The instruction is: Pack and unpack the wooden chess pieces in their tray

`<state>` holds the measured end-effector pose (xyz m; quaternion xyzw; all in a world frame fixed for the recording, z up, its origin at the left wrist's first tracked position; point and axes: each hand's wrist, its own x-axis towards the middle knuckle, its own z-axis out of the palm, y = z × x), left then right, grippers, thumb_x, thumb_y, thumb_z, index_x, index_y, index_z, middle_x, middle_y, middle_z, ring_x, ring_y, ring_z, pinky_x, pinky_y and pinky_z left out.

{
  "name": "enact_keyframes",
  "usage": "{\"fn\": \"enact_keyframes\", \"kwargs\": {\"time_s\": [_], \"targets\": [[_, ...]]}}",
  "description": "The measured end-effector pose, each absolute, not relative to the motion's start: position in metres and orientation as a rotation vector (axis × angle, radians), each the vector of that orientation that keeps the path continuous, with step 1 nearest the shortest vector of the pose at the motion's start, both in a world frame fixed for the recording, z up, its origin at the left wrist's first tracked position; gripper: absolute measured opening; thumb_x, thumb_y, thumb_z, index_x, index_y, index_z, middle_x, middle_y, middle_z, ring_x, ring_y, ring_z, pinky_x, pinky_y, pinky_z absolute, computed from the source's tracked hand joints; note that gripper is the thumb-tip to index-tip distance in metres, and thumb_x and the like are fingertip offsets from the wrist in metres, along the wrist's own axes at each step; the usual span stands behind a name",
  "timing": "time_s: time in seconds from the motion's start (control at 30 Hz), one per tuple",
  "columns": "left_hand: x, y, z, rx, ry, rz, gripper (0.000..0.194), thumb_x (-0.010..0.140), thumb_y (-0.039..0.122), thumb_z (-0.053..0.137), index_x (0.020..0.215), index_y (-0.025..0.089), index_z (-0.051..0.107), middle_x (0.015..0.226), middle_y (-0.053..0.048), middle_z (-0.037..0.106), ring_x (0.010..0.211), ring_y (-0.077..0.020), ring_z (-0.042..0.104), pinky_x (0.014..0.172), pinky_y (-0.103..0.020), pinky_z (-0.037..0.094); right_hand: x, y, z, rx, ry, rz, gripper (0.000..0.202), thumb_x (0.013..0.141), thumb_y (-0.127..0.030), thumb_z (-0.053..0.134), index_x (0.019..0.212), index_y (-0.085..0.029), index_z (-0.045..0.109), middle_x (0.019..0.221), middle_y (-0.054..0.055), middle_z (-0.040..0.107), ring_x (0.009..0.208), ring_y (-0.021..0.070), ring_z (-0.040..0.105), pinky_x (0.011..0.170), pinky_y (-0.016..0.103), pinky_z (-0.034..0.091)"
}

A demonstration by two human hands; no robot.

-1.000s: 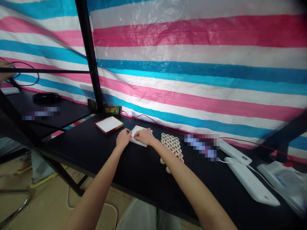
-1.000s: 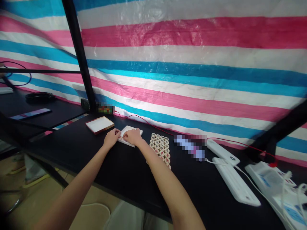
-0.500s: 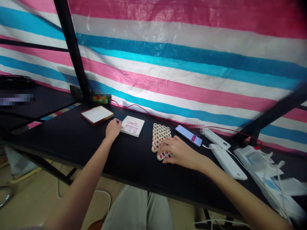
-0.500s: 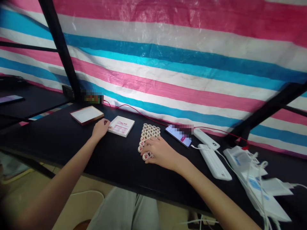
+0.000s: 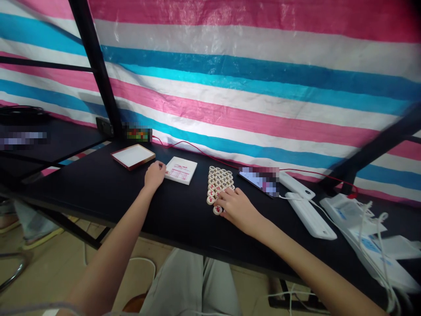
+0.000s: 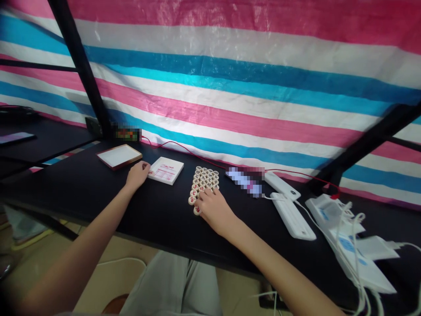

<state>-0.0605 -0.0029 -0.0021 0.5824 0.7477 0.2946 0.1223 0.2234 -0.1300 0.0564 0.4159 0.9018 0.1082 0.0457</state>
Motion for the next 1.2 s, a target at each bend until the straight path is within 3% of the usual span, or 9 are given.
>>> {"fn": "enact_keyframes", "kwargs": {"time_s": [0.1, 0.23, 0.4, 0.57, 0.7, 0.8, 0.9, 1.0, 1.2], "targets": [[-0.060, -0.002, -0.003, 1.697, 2.182, 0.867, 0.025, 0.082, 0.029, 0.038, 0.093, 0.019, 0.058, 0.096, -0.009, 0.063, 0.092, -0.0226, 0.058, 0.079, -0.031, 0.043, 0.220, -0.131, 0.059, 1.241, 2.784, 0.264, 0.022, 0.080, -0.026, 0.056, 0.102, -0.023, 0.059, 0.102, 0.009, 0.058, 0.098, 0.0213, 0.047, 0.075, 0.032, 0.026], [-0.060, -0.002, -0.003, 1.696, 2.180, 0.862, 0.024, 0.082, 0.030, 0.038, 0.091, 0.020, 0.058, 0.096, -0.008, 0.063, 0.092, -0.0236, 0.058, 0.078, -0.032, 0.043, 0.205, -0.122, 0.069, 1.328, 2.903, 0.064, 0.021, 0.079, -0.041, 0.055, 0.088, -0.023, 0.061, 0.093, 0.004, 0.061, 0.092, 0.0184, 0.050, 0.075, 0.030, 0.027], [-0.061, -0.001, -0.004, 1.707, 2.163, 0.862, 0.022, 0.082, 0.030, 0.039, 0.090, 0.020, 0.057, 0.092, -0.007, 0.063, 0.090, -0.0229, 0.058, 0.076, -0.031, 0.042, 0.160, -0.074, 0.078, 1.444, 2.971, -0.112, 0.038, 0.082, -0.055, 0.045, 0.080, -0.022, 0.063, 0.086, 0.002, 0.065, 0.085, 0.0168, 0.053, 0.075, 0.028, 0.029], [-0.060, -0.003, -0.001, 1.713, 2.166, 0.842, 0.023, 0.083, 0.030, 0.038, 0.092, 0.019, 0.057, 0.095, -0.008, 0.063, 0.091, -0.0220, 0.058, 0.077, -0.031, 0.042, 0.109, -0.019, 0.064, 1.660, 2.780, -0.023, 0.058, 0.082, -0.065, 0.032, 0.082, -0.018, 0.068, 0.094, 0.010, 0.066, 0.094, 0.0243, 0.054, 0.080, 0.035, 0.031], [-0.059, -0.004, 0.000, 1.724, 2.168, 0.832, 0.023, 0.084, 0.029, 0.038, 0.093, 0.019, 0.057, 0.097, -0.008, 0.063, 0.092, -0.0211, 0.058, 0.078, -0.030, 0.042, 0.086, -0.002, 0.049, 1.702, 2.679, 0.039, 0.062, 0.086, -0.061, 0.029, 0.091, -0.012, 0.067, 0.102, 0.017, 0.064, 0.099, 0.0288, 0.054, 0.086, 0.042, 0.030], [-0.058, -0.003, 0.000, 1.718, 2.171, 0.820, 0.024, 0.084, 0.030, 0.037, 0.093, 0.020, 0.057, 0.099, -0.008, 0.063, 0.093, -0.0215, 0.058, 0.078, -0.030, 0.042, 0.087, 0.005, 0.046, 1.705, 2.656, -0.045, 0.054, 0.092, -0.047, 0.023, 0.101, -0.014, 0.064, 0.105, 0.015, 0.064, 0.098, 0.0267, 0.057, 0.084, 0.041, 0.033], [-0.057, -0.003, 0.000, 1.708, 2.173, 0.824, 0.024, 0.084, 0.030, 0.036, 0.092, 0.020, 0.057, 0.099, -0.008, 0.062, 0.092, -0.0222, 0.058, 0.077, -0.031, 0.042, 0.096, 0.013, 0.048, 1.584, 2.709, -0.113, 0.032, 0.089, -0.038, 0.038, 0.109, -0.026, 0.061, 0.109, 0.005, 0.064, 0.098, 0.0201, 0.057, 0.079, 0.031, 0.037], [-0.057, -0.004, 0.001, 1.707, 2.173, 0.828, 0.024, 0.084, 0.030, 0.036, 0.092, 0.020, 0.057, 0.100, -0.008, 0.062, 0.093, -0.0219, 0.058, 0.077, -0.031, 0.042, 0.100, 0.019, 0.049, 1.436, 2.757, -0.171, 0.030, 0.080, -0.036, 0.056, 0.110, -0.035, 0.060, 0.106, -0.003, 0.065, 0.097, 0.0165, 0.057, 0.076, 0.026, 0.037], [-0.057, -0.002, 0.000, 1.733, 2.181, 0.802, 0.025, 0.085, 0.031, 0.036, 0.093, 0.021, 0.057, 0.099, -0.008, 0.062, 0.093, -0.0219, 0.058, 0.076, -0.030, 0.042, 0.092, 0.017, 0.044, 1.369, 2.835, -0.111, 0.027, 0.079, -0.036, 0.058, 0.105, -0.030, 0.064, 0.105, 0.001, 0.065, 0.102, 0.0205, 0.054, 0.084, 0.032, 0.032]]}}
